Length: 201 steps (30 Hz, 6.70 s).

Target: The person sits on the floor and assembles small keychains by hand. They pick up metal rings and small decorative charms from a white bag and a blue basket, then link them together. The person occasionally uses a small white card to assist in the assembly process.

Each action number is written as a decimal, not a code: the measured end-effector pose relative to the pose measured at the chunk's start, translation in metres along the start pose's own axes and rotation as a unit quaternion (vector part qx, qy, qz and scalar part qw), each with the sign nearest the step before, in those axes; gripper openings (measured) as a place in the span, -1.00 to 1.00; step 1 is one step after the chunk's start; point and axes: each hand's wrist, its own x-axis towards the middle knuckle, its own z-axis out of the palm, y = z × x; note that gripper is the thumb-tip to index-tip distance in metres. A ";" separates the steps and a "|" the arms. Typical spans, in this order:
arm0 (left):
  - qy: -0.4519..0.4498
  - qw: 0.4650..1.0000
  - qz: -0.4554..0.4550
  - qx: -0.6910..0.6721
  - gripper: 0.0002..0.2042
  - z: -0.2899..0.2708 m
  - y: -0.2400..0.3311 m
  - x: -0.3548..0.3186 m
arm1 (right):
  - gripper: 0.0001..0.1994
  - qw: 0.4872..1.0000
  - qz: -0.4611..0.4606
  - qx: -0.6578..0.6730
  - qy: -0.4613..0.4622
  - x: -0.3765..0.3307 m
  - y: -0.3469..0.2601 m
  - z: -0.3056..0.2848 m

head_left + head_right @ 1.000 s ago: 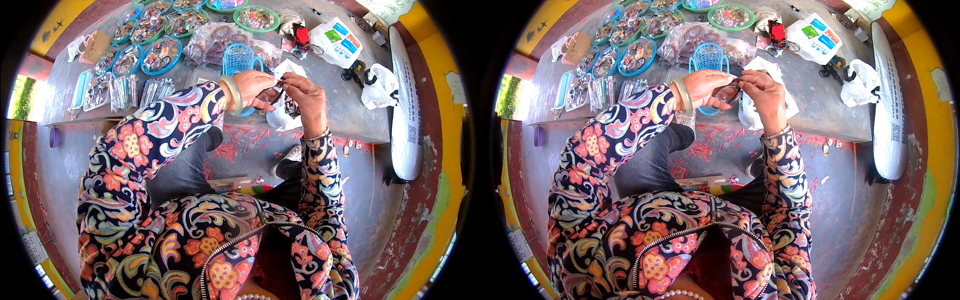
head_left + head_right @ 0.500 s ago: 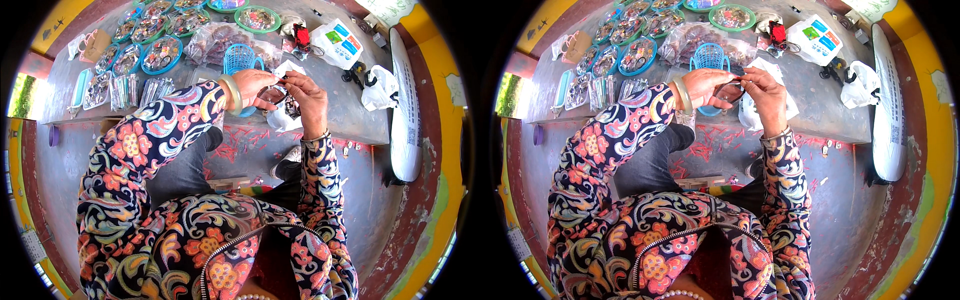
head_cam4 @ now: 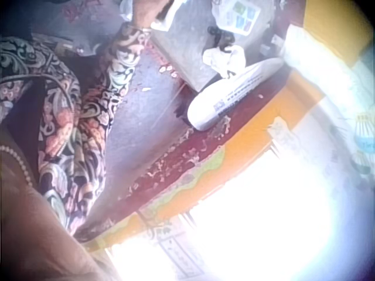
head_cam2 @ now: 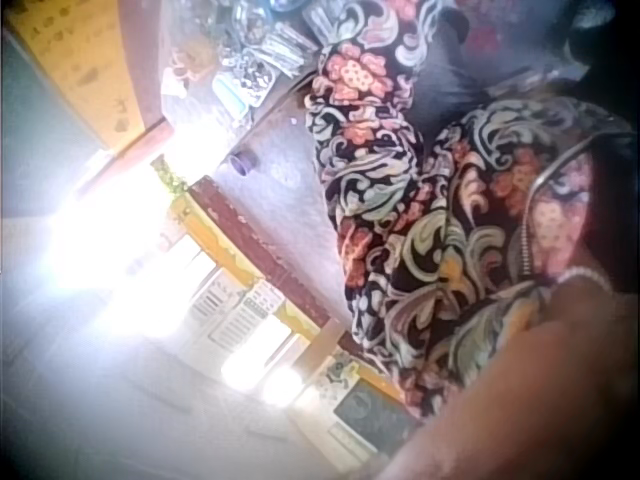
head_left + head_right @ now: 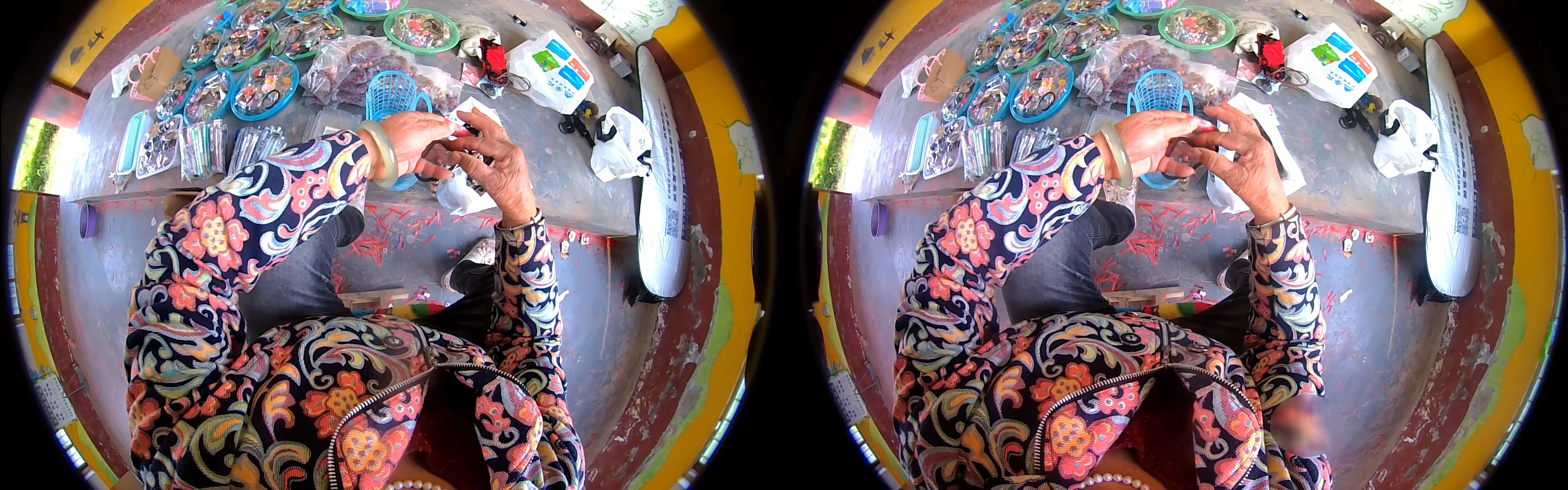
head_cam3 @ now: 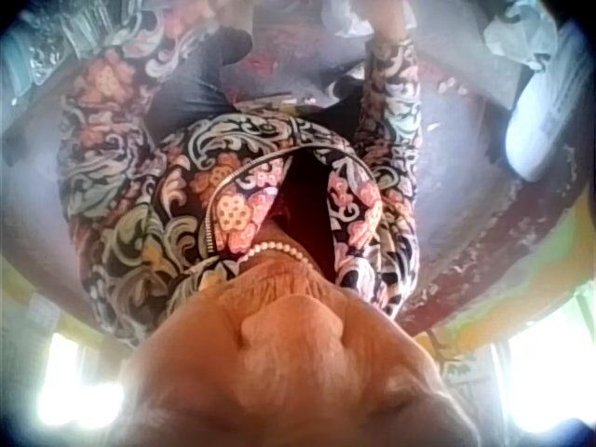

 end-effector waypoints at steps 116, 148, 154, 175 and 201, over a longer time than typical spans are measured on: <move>0.050 0.997 0.057 -0.015 -0.74 0.013 -0.001 0.001 | -0.88 0.917 0.210 0.337 0.025 -0.003 -0.001 0.003; 0.081 0.996 0.008 0.046 -0.75 0.007 -0.004 0.004 | -0.91 0.986 0.142 0.082 -0.013 -0.003 0.009 0.004; 0.057 0.996 0.063 -0.039 -0.79 0.007 -0.002 0.008 | -0.76 0.969 0.125 0.158 0.142 0.004 0.008 0.012; 0.063 0.991 0.117 -0.033 -0.75 0.018 0.003 0.005 | -0.91 0.849 0.194 0.431 0.236 0.002 -0.008 0.014; 0.099 0.989 0.106 -0.037 -0.80 0.009 -0.003 0.012 | -0.88 0.823 0.253 0.449 0.240 -0.010 -0.004 0.015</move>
